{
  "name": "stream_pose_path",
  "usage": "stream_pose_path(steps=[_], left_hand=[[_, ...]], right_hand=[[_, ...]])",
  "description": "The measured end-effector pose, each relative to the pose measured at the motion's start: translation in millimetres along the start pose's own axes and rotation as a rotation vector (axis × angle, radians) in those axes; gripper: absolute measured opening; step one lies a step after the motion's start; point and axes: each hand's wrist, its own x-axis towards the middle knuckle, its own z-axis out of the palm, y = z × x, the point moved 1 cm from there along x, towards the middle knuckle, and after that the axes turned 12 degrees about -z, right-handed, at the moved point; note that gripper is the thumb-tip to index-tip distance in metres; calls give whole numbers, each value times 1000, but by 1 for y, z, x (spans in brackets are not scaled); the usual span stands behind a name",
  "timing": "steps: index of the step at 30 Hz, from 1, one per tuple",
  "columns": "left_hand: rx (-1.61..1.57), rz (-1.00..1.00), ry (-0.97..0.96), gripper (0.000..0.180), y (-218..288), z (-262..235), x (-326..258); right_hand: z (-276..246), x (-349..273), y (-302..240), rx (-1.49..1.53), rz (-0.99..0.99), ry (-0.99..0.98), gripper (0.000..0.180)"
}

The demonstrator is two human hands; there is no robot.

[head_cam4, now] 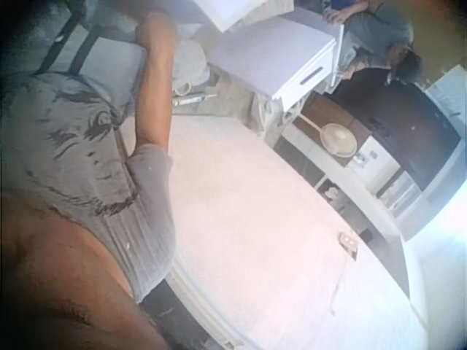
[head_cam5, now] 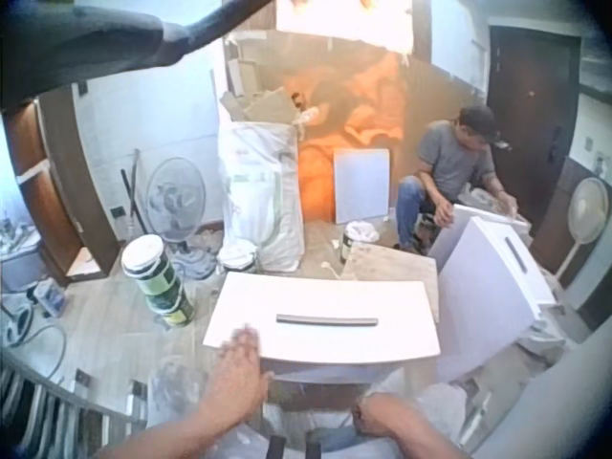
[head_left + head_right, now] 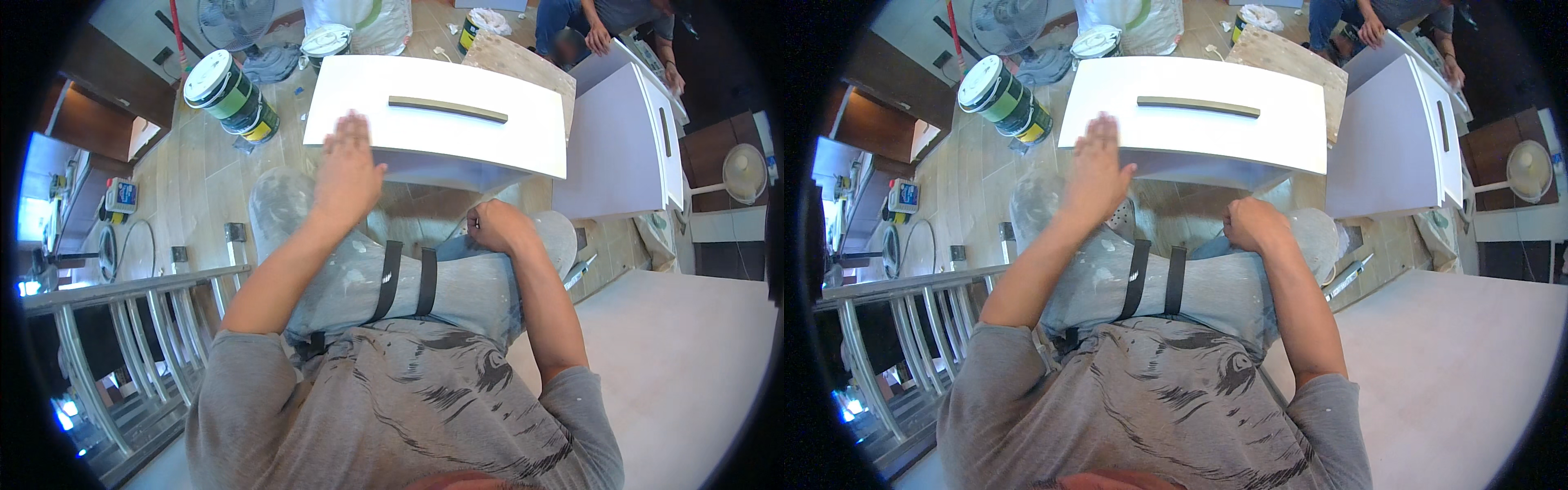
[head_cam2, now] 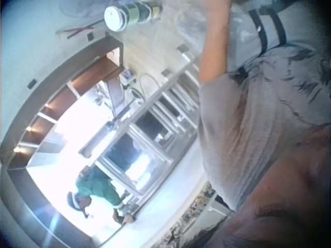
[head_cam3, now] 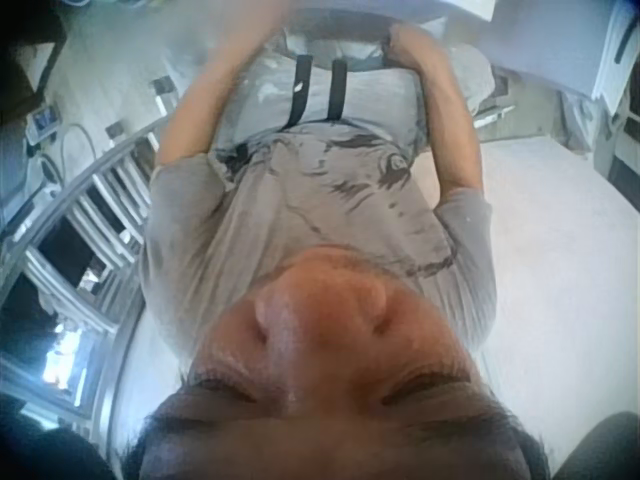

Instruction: The person applies masking tape to the edges of a white drawer front, then uses a caulking gun to apply adhesive to the drawer interior. The drawer is placed on a wooden block on the floor.

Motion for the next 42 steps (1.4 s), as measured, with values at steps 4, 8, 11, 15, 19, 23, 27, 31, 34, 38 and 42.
stream_pose_path(steps=[4, 8, 11, 15, 19, 23, 27, 31, 34, 38, 42], left_hand=[[-29, -17, -12, 73, 2, 3, -7], [-478, 212, -575, 48, 43, -17, -51], [-501, 116, -453, 33, 15, -8, -78], [-134, 108, -384, 33, -60, -42, -91], [-41, 131, -158, 43, -97, -60, -100], [-202, -13, 62, 60, -121, -52, -95], [-513, -394, 119, 75, -126, -40, -89], [-628, -612, 91, 80, -132, -37, -97], [-560, -536, 246, 68, -120, -42, -114], [-421, -333, 332, 51, -111, -43, -141], [-698, -395, 260, 39, -112, -56, -124]], right_hand=[[4, 3, 2, -47, -24, 15, 23], [2, 2, 2, -32, -46, 33, 22], [3, 0, 1, -20, -53, 42, 21], [0, -9, -2, 49, -17, 76, 21], [15, -1, 14, 85, -51, 146, 27], [16, 2, 10, 127, -76, 223, 31], [12, 8, 10, 275, -160, 231, 24], [-8, -2, -7, 391, -190, 247, 12], [-16, -11, -11, 459, -208, 430, 12], [-17, -21, 13, 672, -144, 713, 17], [-45, -45, 55, 760, -73, 973, 20]])
